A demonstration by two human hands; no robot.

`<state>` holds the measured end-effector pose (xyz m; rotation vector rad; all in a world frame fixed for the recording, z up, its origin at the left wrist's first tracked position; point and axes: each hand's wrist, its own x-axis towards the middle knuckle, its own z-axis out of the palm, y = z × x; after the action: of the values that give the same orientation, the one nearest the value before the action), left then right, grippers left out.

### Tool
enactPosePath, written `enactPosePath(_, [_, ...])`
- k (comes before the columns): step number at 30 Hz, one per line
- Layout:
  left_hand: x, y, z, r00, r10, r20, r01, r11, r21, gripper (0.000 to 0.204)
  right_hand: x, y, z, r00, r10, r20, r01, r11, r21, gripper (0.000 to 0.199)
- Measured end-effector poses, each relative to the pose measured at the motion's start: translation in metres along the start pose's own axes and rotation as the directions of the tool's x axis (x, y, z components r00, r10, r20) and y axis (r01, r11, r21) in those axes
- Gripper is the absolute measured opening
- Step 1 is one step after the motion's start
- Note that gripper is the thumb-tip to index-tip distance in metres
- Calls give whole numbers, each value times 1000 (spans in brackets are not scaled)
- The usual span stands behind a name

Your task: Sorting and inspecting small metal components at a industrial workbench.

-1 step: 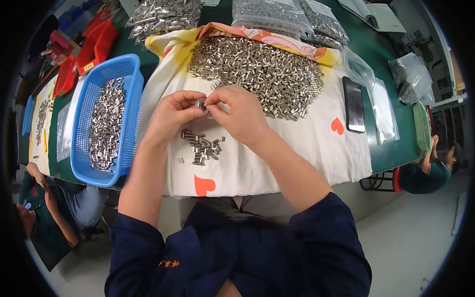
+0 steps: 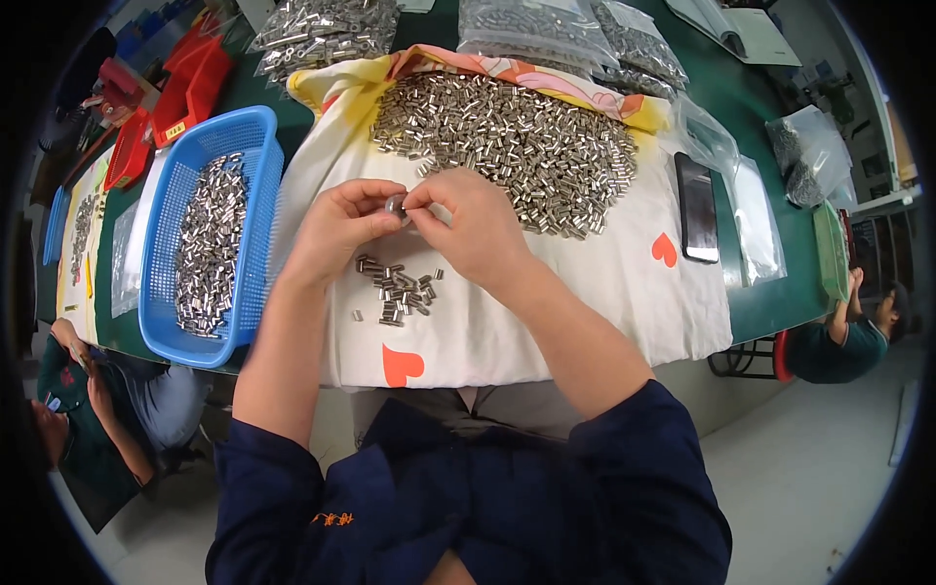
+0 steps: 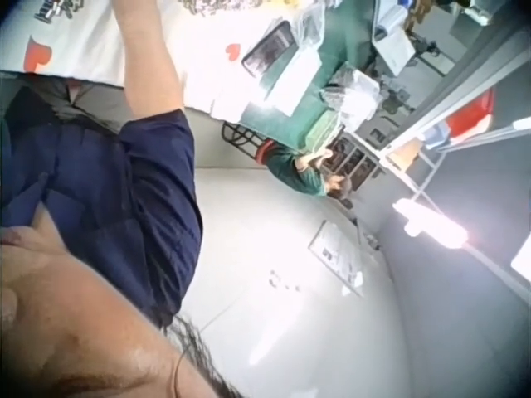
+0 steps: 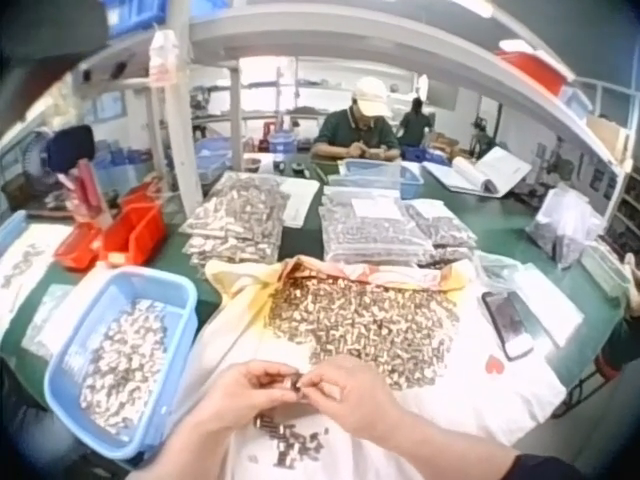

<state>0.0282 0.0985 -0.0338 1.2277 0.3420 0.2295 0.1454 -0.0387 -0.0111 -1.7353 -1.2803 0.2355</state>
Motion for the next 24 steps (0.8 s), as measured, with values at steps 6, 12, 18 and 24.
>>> enactPosePath(6, [0,-1,1,999,31,-10,-30,996,86,32,-3,1,7,978,-202,-47,189,962,-195,6])
enactPosePath(12, [-5,7,1,998,-57,39,51,990,130,30,1,0,-3,990,71,121,-75,997,30,12])
enactPosePath(18, [-10,11,-2,977,-162,139,136,974,179,29,12,20,-14,987,156,-30,-156,988,8,11])
enactPosePath(24, [-10,11,-1,969,-157,191,114,970,216,28,12,33,2,982,-182,-43,135,847,-514,8])
